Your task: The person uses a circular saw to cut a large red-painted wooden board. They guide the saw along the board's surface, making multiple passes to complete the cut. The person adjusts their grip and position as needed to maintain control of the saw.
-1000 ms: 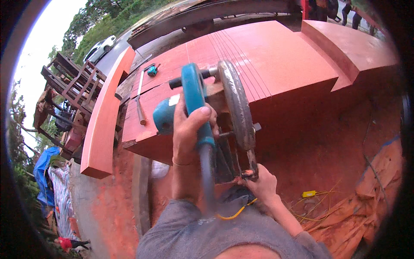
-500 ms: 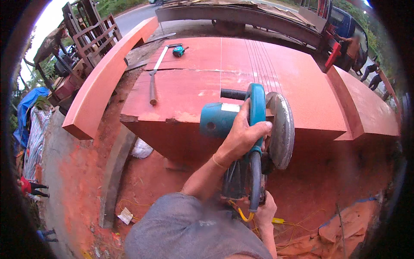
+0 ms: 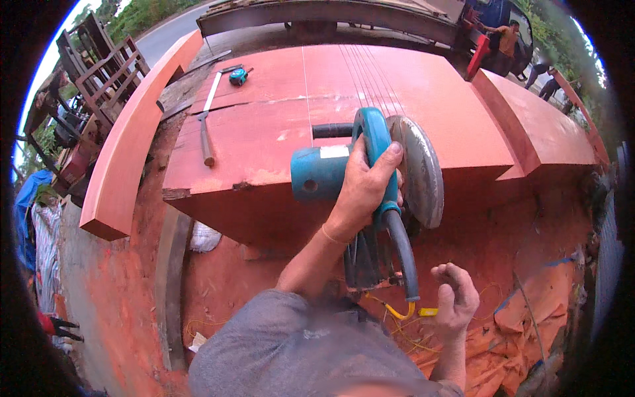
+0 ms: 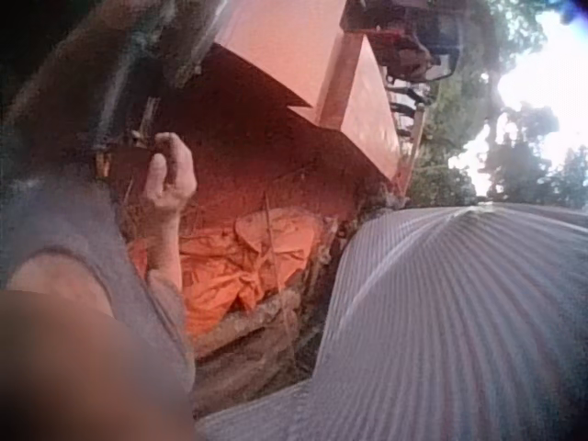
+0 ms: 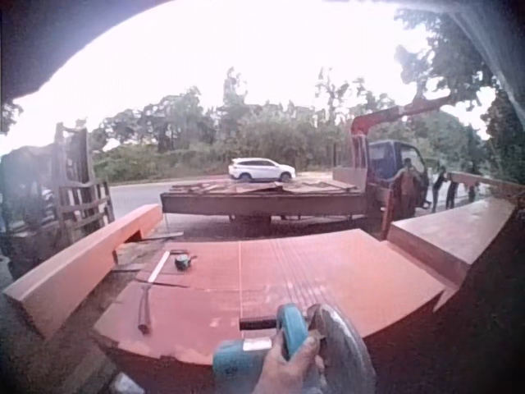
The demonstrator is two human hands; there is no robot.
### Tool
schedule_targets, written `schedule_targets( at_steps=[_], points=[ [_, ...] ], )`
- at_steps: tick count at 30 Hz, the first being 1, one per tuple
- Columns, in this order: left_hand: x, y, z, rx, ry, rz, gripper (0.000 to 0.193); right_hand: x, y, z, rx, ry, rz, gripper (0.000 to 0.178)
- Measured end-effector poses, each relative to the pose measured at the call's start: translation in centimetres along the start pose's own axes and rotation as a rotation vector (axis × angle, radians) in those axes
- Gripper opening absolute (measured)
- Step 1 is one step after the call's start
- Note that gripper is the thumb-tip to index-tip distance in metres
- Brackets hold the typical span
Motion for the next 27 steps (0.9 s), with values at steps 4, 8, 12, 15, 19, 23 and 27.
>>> schedule_targets(
  at_steps=[4, 8, 12, 15, 19, 23, 27],
  points=[
    [0.2, -0.1, -0.2, 0.016, 0.017, -0.015, 0.039, 3.9, 0.2, 2.0, -0.188, 0.222, -0.050, 0.034],
    [0.4, -0.5, -0.1, 0.015, 0.007, -0.019, 0.039, 1.0, 3.4, -3.3, 0.124, 0.595, -0.281, 0.047],
    [0.4, -0.3, 0.5, -0.027, -0.015, -0.054, 0.038, 2.1, 7.0, -13.2, 0.671, 0.019, -0.157, 0.051],
    [0.3, -0.2, 0.6, -0.019, -0.013, -0.073, 0.038, 4.8, 6.7, -15.9, 0.645, -0.269, -0.090, 0.038],
    [0.0, -0.4, 0.8, -0.010, -0.047, -0.125, 0.037, 6.0, 5.3, -17.8, 0.600, -0.271, 0.001, 0.026],
    [-0.5, -0.3, 0.8, 0.021, -0.116, -0.177, 0.035, 6.6, 6.1, -18.2, 0.710, -0.420, 0.044, 0.025],
    [-0.8, 0.0, 0.6, -0.024, -0.154, -0.196, 0.035, 6.8, 5.6, -17.1, 0.607, -0.444, 0.040, 0.024]
  ],
)
Point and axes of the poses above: each hand's wrist, its own y-axis away from the middle knuckle, its own x-axis out of the palm, z = x × y, the point moved 10 cm from there along -y, towards the middle knuckle, and after that the axes turned 2 degrees about -z, right-handed, at the moved point
